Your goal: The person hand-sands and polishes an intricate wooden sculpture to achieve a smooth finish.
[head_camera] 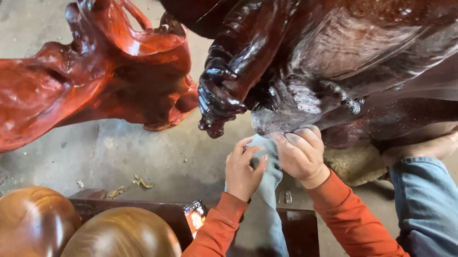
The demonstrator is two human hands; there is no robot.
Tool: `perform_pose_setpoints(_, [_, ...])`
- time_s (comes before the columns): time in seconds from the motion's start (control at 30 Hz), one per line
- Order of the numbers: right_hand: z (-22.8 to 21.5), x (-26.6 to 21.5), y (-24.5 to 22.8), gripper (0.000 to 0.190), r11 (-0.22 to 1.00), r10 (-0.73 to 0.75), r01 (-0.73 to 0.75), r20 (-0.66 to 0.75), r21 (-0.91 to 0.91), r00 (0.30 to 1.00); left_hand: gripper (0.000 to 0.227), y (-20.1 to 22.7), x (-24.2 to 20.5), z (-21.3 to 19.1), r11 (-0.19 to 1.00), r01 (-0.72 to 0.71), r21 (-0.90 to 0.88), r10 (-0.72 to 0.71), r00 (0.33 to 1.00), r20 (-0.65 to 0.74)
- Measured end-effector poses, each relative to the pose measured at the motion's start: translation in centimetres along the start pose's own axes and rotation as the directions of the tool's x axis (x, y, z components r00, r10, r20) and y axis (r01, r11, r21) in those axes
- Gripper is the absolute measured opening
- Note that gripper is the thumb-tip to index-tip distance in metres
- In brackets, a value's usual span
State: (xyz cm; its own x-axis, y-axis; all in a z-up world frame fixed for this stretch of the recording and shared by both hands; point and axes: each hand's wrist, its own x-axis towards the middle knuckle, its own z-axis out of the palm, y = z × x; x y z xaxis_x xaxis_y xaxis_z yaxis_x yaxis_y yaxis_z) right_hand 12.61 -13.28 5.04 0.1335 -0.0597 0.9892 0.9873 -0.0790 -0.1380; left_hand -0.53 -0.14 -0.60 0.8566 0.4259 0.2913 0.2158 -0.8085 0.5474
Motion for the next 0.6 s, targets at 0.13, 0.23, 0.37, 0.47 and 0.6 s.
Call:
perform_pose_setpoints(0.13, [-0.6,-0.2,0.3,0.013,1.0,-0.013,0.013,0.034,-0.002,0.999,0.019,-0.4,0.2,-0.6,1.0,0.012,0.012,-0.012,1.0,0.005])
perform_pose_setpoints(0.23, [-1.8,-2.8,2.0,0.011,1.0,0.011,-0.012,0.038,0.025,0.999,0.015,0.0,0.5,-1.2,0.998,0.049,-0.043,-0.047,0.998,0.033])
perform_pose_setpoints(0.37, [-0.5,-3.4,1.0,0.014,0.996,0.058,-0.059,0.019,0.067,0.998,0.017,0.4,0.2,-0.4,1.0,0.014,-0.014,-0.014,0.999,0.052])
perform_pose_setpoints(0.47, [-0.5,-1.1,0.6,0.011,1.0,0.016,-0.016,0.006,-0.007,1.0,0.023,-0.1,0.3,-0.3,0.999,-0.032,0.036,0.031,0.999,0.033])
perform_pose_setpoints(0.6, [-2.3,-4.1,3.3,0.014,1.0,0.007,-0.007,0.029,0.003,1.0,0.015,0.7,0.5,-1.4,0.999,0.049,-0.008,-0.048,0.997,0.055])
